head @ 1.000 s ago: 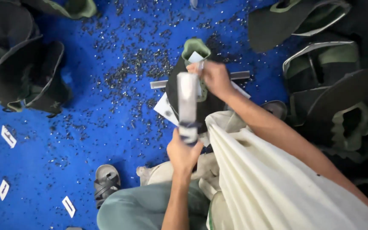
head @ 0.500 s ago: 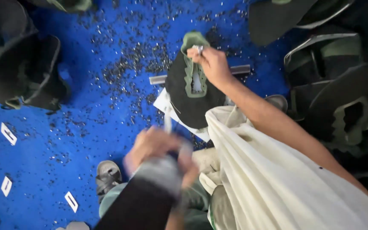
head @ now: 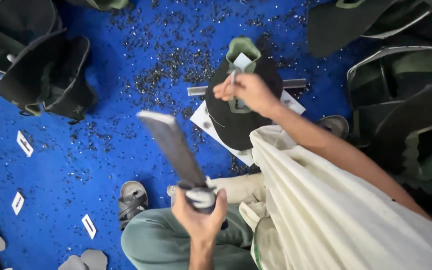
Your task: The person punches eyelet holes into shoe upper components using a manual punch and a mallet.
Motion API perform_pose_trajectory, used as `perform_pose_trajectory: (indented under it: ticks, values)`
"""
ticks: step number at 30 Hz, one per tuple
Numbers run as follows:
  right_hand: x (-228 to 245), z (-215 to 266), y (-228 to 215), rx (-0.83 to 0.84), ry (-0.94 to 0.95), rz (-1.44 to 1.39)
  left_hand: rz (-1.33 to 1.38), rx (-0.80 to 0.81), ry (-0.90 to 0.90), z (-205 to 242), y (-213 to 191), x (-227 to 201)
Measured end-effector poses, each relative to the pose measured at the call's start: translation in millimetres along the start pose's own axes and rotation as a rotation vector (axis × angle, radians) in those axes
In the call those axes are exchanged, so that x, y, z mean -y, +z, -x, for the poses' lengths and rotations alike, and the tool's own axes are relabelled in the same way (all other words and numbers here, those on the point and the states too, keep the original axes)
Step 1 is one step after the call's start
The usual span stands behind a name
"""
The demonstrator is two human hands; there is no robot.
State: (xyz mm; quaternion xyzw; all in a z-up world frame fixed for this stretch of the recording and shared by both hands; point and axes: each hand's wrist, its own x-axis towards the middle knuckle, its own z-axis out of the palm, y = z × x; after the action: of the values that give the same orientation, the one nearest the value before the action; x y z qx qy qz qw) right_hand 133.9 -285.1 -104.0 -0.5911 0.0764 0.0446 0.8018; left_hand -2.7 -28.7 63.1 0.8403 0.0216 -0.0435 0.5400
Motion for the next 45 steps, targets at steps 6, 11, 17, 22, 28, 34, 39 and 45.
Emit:
perform_pose_trajectory:
  ticks: [6,11,17,22,28,34,39,45]
  values:
    - [-32.5,3.8,7.8,0.052,-0.008,0.188,0.51,0.201,0.366,-14.0,-41.3,-61.6]
    - [-13.3,20.8,16.9,0.062,-0.267,0.414,0.162,0.178,0.552,-30.7,-3.8,0.8]
    - [-31.8,14.3,4.7,0.021,-0.174,0.348,-0.289,0.128,-0.102,-18.3,38.4,44.7]
    - [-25.9,-8.4,2.8,-0.06,0.08,-0.09,-0.01,-0.058,0.086,-14.0,-7.9,-36.6]
    - [-9.9,9.6,21.0,-0.068,-0.181,0.256,0.43,0.066,0.483,-38.0,14.4,14.9]
    - [-31.0,-4.4,-0.1,-0.045,-0.332,0.317,-0.24,0.154,-0.12,-32.8,43.3,45.6]
    - [-5.7,-25.2,-3.9,-0.166,0.018,-0.146,-0.17,0.011,0.358,-33.0,-9.7,-67.6]
    - [-3.0,6.5,13.0,-0.094,-0.354,0.443,0.218,0.133,0.395,-57.4,30.6,-7.1]
